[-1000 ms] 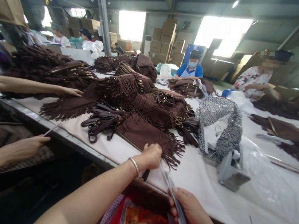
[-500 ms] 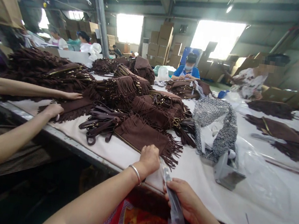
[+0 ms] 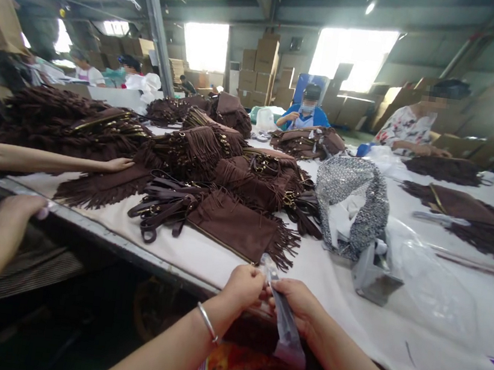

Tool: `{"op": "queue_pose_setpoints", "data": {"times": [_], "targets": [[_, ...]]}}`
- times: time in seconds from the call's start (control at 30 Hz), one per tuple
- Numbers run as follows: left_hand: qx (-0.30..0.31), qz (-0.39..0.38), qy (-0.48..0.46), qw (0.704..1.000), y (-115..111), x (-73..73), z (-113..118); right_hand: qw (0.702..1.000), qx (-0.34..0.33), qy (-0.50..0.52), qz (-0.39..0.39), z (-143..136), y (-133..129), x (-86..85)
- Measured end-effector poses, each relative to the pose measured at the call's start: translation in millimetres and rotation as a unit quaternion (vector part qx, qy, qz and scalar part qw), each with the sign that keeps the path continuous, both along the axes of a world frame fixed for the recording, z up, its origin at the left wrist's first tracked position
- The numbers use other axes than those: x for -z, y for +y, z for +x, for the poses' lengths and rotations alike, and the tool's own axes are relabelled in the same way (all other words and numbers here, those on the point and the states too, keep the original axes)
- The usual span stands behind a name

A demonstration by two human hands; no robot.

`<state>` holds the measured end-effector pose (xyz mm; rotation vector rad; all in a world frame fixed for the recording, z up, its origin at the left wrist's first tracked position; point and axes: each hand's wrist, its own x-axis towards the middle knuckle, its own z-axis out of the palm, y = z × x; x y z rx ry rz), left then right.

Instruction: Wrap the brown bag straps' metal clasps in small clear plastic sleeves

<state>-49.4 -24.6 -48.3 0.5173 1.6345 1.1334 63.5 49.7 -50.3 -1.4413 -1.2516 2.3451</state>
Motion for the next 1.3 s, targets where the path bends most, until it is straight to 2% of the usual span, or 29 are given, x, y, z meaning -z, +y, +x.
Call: {"op": "queue_pose_setpoints", "data": {"times": [0.17,0.3,0.43,0.53,0.6,0.63,0.8,0.93,1.03,1.2,1.3], "targets": [[0.005,0.002,-0.071,0.997,2,-10.9,7,0.998,0.020,0.014,0.051,5,-4,-3.5],[0.005,0.023,-0.158,0.987,-11,-10.5,13,0.992,0.012,0.038,0.116,13,-28,-6.3],[-0.024,0.080,-0.238,0.968,-27,1.3,22,0.985,-0.054,0.015,0.162,17,-59,-8.2],[-0.092,0.092,-0.245,0.961,-37,4.3,25,0.942,-0.166,0.007,0.291,22,-69,-13.9],[-0.117,0.090,-0.234,0.961,-43,1.6,22,0.905,-0.223,0.000,0.363,24,-64,-18.4],[-0.115,0.079,-0.228,0.963,-46,-0.4,19,0.898,-0.225,-0.005,0.379,25,-58,-19.8],[-0.075,0.007,-0.207,0.975,-58,-6.0,2,0.922,-0.107,-0.042,0.369,8,-13,-12.2],[-0.052,0.007,-0.137,0.989,-60,-4.3,0,0.917,-0.123,-0.069,0.373,-13,5,-1.2],[-0.048,0.006,-0.126,0.991,-59,-3.8,1,0.892,-0.132,-0.068,0.426,-20,6,1.1],[-0.053,0.008,-0.138,0.989,-60,-2.3,4,0.849,-0.150,-0.059,0.504,-17,1,1.4],[-0.050,0.013,-0.147,0.988,-60,-0.2,10,0.799,-0.134,-0.052,0.584,-15,0,5.2]]}}
